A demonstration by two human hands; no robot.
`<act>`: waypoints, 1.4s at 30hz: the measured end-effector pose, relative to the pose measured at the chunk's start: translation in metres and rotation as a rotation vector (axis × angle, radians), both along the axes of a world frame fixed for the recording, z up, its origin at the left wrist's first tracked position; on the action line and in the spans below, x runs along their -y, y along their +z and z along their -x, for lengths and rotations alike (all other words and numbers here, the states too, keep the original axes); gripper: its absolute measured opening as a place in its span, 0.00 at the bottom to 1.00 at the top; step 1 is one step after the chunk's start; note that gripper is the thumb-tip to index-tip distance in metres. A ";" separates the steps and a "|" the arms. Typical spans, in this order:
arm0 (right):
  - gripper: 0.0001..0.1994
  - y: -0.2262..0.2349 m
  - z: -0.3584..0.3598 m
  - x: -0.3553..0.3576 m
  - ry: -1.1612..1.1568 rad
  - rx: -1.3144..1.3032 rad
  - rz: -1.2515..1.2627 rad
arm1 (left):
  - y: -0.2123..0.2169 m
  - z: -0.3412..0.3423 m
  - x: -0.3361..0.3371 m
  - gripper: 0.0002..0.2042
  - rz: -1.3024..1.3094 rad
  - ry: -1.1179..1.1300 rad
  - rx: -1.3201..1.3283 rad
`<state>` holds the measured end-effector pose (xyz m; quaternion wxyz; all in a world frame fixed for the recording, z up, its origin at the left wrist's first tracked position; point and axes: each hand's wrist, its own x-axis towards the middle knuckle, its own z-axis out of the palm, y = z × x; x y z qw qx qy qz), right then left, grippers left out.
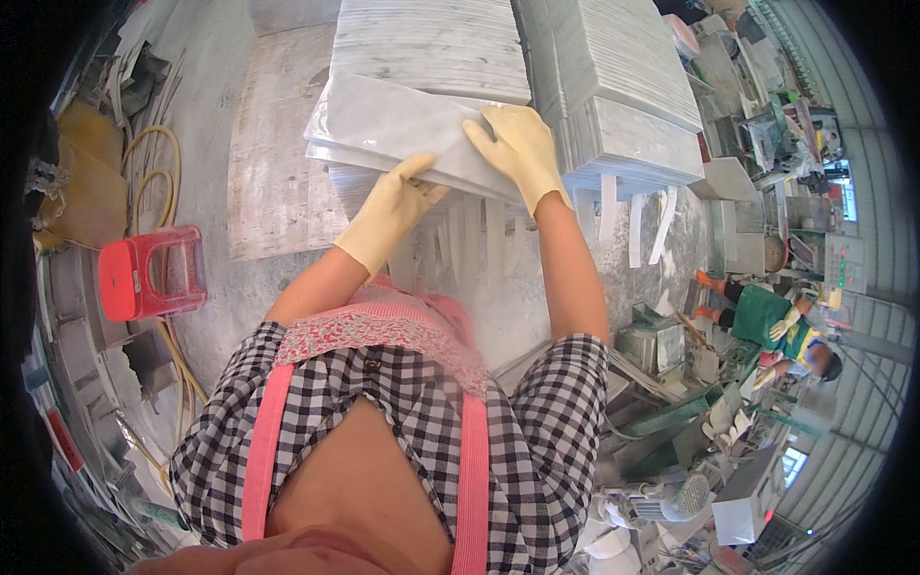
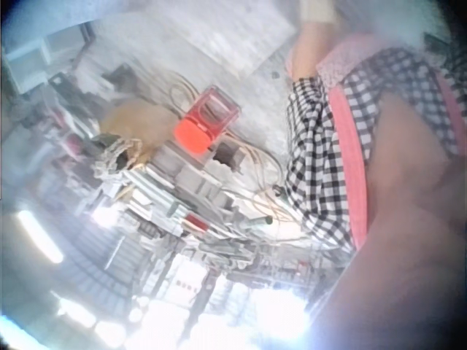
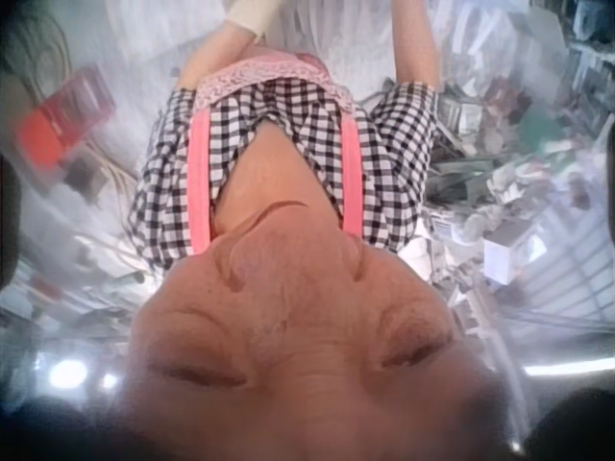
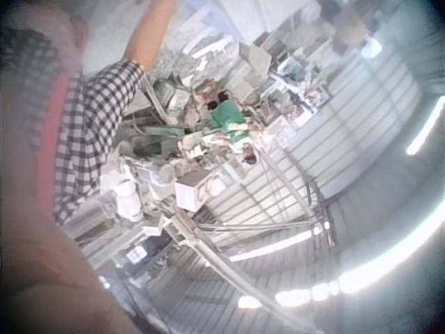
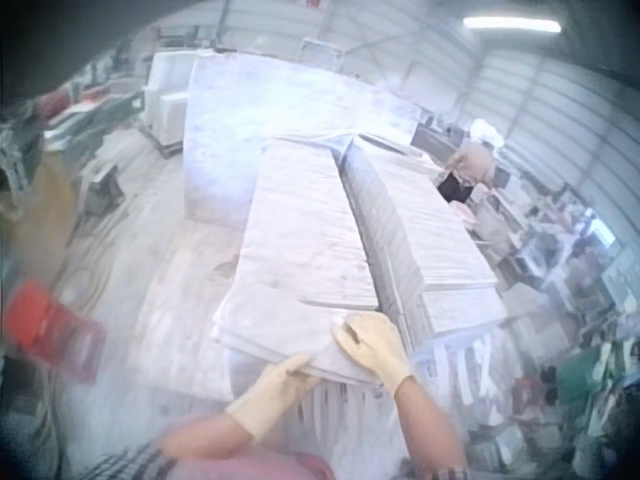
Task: The person repeatedly picks up rectangular stone slabs, places them on a moving belt polisher, and rubs the surfaces with gloved hands. After polishing, the person stacks the slabs on a nearby pile. The cycle repeats for multiple slabs.
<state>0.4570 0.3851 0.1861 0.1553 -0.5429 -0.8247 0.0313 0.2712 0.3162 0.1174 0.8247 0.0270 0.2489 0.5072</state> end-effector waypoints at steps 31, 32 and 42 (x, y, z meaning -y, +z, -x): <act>0.15 -0.002 -0.012 0.026 0.140 -0.175 0.027 | 0.002 0.016 0.002 0.18 0.226 0.029 0.086; 0.17 -0.007 -0.014 0.018 0.155 -0.196 0.167 | 0.003 0.017 0.002 0.18 0.218 0.025 0.067; 0.23 -0.027 -0.023 -0.004 0.295 -0.072 0.319 | -0.013 0.040 0.014 0.23 -0.018 0.050 -0.149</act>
